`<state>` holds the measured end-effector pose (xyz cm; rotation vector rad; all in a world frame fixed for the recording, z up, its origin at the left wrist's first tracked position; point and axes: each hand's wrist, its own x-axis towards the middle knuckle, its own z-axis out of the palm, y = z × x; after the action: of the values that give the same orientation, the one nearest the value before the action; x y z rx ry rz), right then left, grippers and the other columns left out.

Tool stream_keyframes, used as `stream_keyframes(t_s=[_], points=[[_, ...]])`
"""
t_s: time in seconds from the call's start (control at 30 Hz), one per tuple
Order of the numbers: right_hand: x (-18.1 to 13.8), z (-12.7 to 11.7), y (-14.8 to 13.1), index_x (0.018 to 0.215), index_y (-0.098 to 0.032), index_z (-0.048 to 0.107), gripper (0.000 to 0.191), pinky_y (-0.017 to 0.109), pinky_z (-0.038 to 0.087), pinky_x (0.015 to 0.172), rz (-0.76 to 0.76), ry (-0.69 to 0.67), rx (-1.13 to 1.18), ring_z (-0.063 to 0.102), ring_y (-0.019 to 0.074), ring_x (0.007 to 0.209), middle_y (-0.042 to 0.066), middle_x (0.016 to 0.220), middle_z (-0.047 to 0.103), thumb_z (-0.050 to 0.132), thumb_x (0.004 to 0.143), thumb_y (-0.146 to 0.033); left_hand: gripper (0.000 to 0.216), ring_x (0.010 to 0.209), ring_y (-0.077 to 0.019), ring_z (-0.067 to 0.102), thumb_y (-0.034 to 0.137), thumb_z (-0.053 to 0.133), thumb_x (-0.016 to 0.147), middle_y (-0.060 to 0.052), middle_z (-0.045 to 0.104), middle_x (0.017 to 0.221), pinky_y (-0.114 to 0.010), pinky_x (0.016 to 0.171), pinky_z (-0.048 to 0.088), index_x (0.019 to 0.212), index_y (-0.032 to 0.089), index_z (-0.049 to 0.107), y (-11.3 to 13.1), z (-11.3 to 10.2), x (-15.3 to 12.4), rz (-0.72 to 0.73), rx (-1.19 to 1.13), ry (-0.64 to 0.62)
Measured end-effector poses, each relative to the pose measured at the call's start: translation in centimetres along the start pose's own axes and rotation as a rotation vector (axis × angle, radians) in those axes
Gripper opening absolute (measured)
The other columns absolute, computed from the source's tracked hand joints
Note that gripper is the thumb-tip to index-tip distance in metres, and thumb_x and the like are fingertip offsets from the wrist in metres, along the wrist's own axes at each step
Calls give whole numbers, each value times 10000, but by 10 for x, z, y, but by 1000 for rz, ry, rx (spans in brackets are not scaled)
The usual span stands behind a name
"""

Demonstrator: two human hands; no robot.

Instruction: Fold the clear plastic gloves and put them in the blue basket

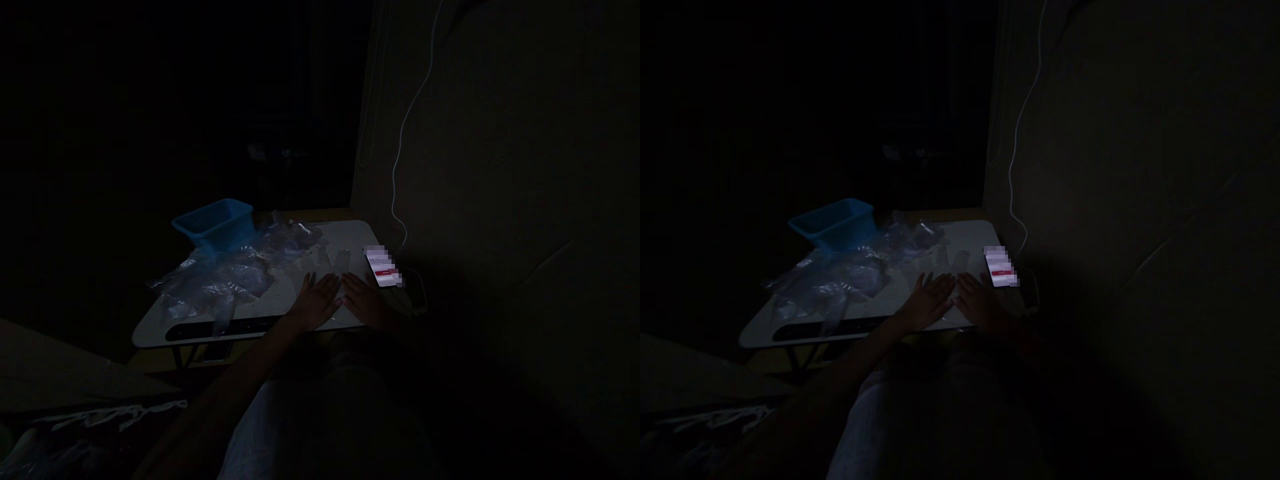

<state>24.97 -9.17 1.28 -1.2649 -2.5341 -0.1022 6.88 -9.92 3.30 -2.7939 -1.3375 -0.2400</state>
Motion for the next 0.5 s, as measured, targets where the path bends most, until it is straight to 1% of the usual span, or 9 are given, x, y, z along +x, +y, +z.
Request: stream_keyframes(t_s=[0.2,0.33,0.4,0.5], points=[[5,5,-1,1248,-121,452,448,538,167,1031,35,-14,-26,305,235,1276,127,1347,404,277,903,-346,541,1309,-257,218,468,181,889,-114,361,1377,-561,1028,121,1285,175,405,-8,5,2,-100,36,19],[9,3,0,1251,-138,452,438,542,178,1024,34,-19,-34,298,239,1279,127,1349,400,286,899,-339,537,1303,-277,225,476,203,882,-121,353,1381,-560,1015,152,1281,183,413,-8,9,3,-143,37,13],[14,2,0,1265,-145,435,429,530,180,1027,36,-26,-34,295,232,1282,119,1358,389,290,897,-310,534,1301,-274,232,467,201,883,-121,353,1381,-547,1013,168,1283,179,407,-5,11,4,-150,29,11],[22,3,0,1287,-147,405,432,516,184,1032,44,-41,-29,294,223,1282,115,1369,374,293,892,-284,499,1288,-247,267,413,200,892,-115,352,1383,-496,1008,216,1280,167,397,-3,11,5,-184,19,31]])
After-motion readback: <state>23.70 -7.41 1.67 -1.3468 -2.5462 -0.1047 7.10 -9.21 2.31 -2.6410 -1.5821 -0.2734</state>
